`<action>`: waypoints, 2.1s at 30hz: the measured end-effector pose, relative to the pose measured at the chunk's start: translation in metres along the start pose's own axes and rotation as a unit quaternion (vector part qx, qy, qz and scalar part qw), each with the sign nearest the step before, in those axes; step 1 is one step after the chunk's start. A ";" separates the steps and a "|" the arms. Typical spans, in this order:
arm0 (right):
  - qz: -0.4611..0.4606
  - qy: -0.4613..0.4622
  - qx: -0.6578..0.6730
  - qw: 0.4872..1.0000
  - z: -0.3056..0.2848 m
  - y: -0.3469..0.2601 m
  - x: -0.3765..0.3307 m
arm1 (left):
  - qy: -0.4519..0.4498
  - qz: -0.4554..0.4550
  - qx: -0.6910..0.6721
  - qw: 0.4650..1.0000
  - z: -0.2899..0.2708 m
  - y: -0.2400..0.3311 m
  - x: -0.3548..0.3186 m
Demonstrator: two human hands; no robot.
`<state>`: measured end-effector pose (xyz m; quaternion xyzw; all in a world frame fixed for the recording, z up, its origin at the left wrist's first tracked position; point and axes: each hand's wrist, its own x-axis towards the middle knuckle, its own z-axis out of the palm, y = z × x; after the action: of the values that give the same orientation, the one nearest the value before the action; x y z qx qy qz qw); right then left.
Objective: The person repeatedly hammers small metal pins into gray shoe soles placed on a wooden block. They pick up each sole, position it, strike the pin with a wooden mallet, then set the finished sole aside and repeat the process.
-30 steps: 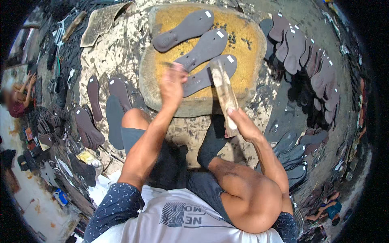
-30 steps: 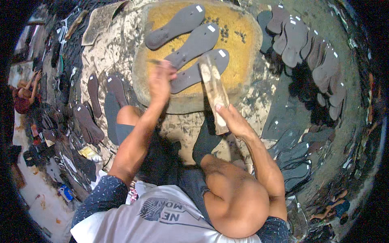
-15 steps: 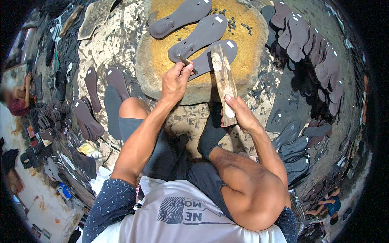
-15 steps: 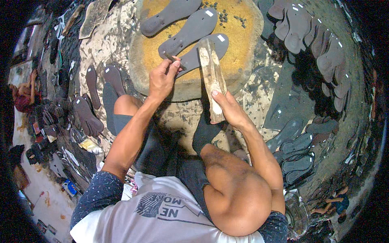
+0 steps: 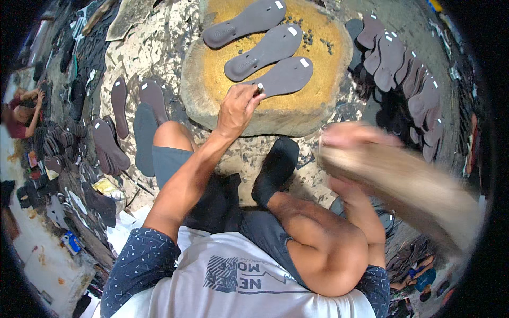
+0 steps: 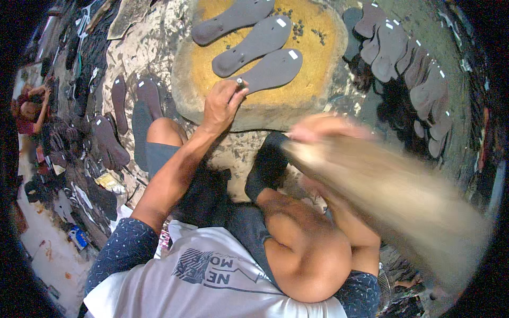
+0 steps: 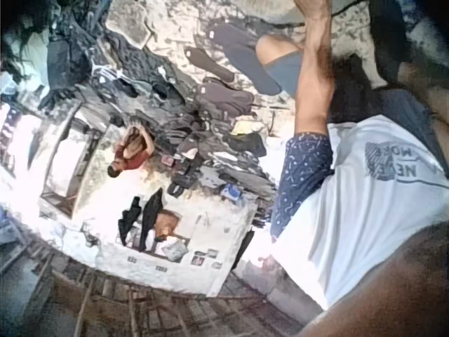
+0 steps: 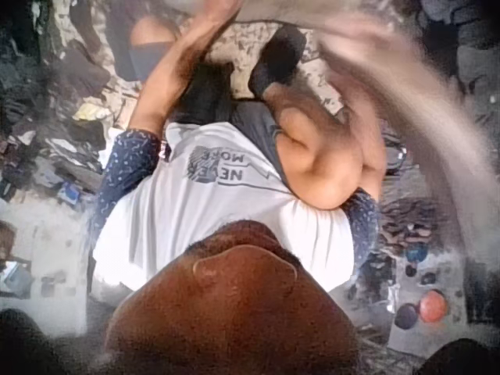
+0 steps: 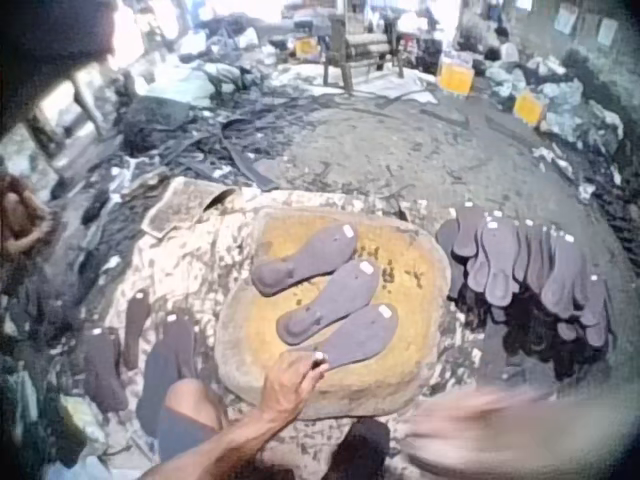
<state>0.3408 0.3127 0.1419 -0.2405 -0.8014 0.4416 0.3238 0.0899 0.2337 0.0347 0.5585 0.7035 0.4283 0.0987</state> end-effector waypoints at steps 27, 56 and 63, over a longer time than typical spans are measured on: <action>0.335 0.111 0.219 0.910 0.038 0.092 -0.022 | -0.183 0.054 0.094 0.977 -0.025 -0.031 0.052; 0.460 0.146 0.321 0.815 0.062 0.091 -0.042 | -0.050 -0.028 -0.110 0.992 -0.063 0.042 0.151; 0.412 0.177 0.339 0.827 0.070 0.087 -0.040 | -0.019 -0.260 0.317 0.912 -0.243 -0.150 -0.112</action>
<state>0.3253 0.2909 0.0263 -0.4973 -0.3564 0.7280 0.3091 -0.1252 0.0151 0.0394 0.3663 0.9204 0.1314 0.0378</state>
